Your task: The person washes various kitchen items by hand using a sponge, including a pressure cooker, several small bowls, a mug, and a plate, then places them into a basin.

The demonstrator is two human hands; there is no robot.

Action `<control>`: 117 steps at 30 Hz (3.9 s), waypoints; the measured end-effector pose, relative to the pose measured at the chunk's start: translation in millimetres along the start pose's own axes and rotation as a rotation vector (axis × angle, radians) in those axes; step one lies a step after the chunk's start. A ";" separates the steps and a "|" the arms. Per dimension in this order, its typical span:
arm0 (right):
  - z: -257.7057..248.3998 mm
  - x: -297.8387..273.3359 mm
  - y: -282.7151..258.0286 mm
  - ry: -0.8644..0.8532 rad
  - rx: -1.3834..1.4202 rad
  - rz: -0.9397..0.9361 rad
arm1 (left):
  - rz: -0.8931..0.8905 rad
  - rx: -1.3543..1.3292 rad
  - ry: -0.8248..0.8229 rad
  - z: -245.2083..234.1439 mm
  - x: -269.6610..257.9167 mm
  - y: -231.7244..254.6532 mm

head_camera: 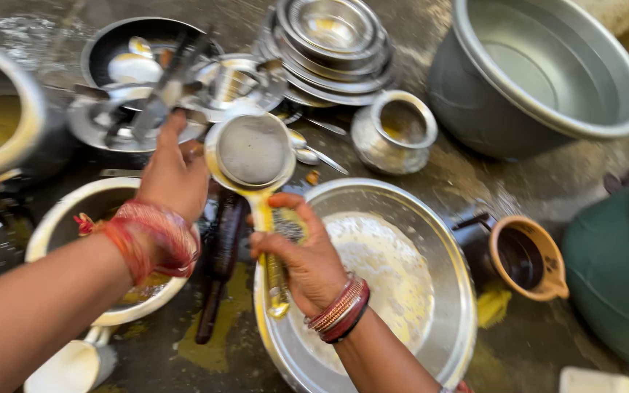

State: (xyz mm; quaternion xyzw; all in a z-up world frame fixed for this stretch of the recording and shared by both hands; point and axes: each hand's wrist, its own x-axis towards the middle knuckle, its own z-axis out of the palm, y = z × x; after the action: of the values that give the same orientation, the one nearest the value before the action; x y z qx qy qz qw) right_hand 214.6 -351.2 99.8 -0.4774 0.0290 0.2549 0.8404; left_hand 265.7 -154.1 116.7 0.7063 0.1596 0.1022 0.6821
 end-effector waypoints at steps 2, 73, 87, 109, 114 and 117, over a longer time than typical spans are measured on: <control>-16.9 -8.7 1.5 0.115 -0.007 -0.082 | -0.465 -0.473 -0.163 28.4 0.4 -9.8; -7.2 -113.3 -97.2 0.672 -0.988 -1.151 | -0.424 -0.848 -0.063 167.2 -165.7 67.7; -49.5 -75.9 -155.0 0.232 -0.467 -0.444 | -0.139 -0.564 -0.083 157.0 -175.7 79.2; -6.1 -85.4 -66.7 0.204 -1.144 -0.728 | -0.238 -1.155 -0.230 122.0 -128.7 31.5; 14.6 -101.7 -94.9 0.225 -1.206 -0.807 | -0.274 -1.238 -0.348 119.9 -148.8 54.4; 13.6 -96.8 -100.9 0.185 -1.419 -1.078 | -0.259 -1.225 -0.315 122.9 -142.7 59.6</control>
State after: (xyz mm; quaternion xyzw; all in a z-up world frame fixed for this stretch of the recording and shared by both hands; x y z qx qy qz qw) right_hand 173.9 -420.7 214.9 -0.8522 -0.2960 -0.2559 0.3474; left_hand 182.9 -321.7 180.6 0.1708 0.0540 -0.0133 0.9837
